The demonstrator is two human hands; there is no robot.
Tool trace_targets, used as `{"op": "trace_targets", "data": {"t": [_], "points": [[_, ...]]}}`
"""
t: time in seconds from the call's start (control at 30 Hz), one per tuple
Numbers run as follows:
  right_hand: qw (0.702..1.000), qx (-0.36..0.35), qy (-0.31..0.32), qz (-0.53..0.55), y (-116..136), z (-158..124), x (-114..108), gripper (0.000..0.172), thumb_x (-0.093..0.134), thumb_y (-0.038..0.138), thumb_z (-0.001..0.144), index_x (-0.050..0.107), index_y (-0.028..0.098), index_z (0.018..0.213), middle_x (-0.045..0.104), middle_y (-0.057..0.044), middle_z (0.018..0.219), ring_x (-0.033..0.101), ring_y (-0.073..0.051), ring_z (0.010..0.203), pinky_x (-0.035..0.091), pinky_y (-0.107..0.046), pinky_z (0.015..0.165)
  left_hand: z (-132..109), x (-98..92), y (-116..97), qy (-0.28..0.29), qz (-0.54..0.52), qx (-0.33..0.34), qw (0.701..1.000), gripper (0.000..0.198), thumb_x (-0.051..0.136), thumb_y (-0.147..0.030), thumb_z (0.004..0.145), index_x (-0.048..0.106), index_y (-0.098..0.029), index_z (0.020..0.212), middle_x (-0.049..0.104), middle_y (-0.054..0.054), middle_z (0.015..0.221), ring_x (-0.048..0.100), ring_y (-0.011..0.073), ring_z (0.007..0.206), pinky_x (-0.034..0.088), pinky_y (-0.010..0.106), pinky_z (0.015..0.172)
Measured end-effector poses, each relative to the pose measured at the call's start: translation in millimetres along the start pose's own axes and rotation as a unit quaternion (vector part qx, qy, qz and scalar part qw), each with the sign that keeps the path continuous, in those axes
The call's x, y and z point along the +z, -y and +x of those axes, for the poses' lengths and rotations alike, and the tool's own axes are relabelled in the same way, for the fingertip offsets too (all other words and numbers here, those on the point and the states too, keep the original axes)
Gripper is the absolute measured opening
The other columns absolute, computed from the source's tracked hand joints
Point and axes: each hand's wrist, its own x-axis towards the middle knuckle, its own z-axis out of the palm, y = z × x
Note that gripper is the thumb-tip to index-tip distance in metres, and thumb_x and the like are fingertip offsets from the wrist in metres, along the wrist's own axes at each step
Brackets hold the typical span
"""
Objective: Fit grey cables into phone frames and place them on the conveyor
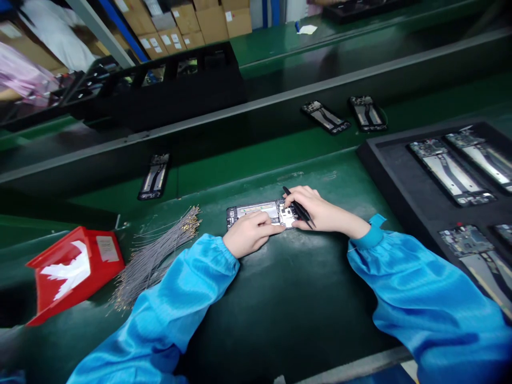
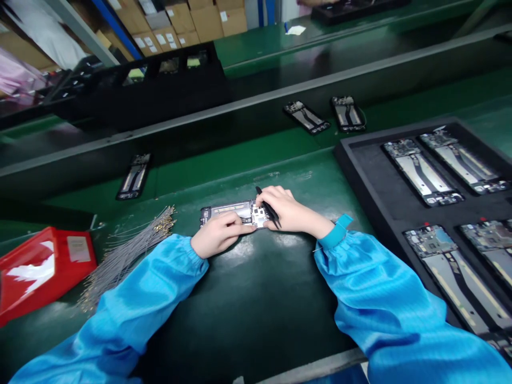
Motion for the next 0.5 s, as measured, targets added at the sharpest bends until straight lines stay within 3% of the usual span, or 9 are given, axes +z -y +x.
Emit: {"op": "trace_targets", "data": {"t": [0.5], "points": [[0.998, 0.022, 0.026, -0.059, 8.6, 6.3, -2.9, 0.037, 0.058, 0.022, 0.065, 0.044, 0.023, 0.099, 0.045, -0.009, 0.105, 0.039, -0.026, 0.095, 0.032, -0.036, 0.076, -0.1, 2.7, -2.9, -0.004, -0.009, -0.003, 1.000, 0.031, 0.038, -0.015, 0.084, 0.062, -0.021, 0.103, 0.050, 0.002, 0.075, 0.046, 0.0123, 0.068, 0.043, 0.025, 0.066]]}}
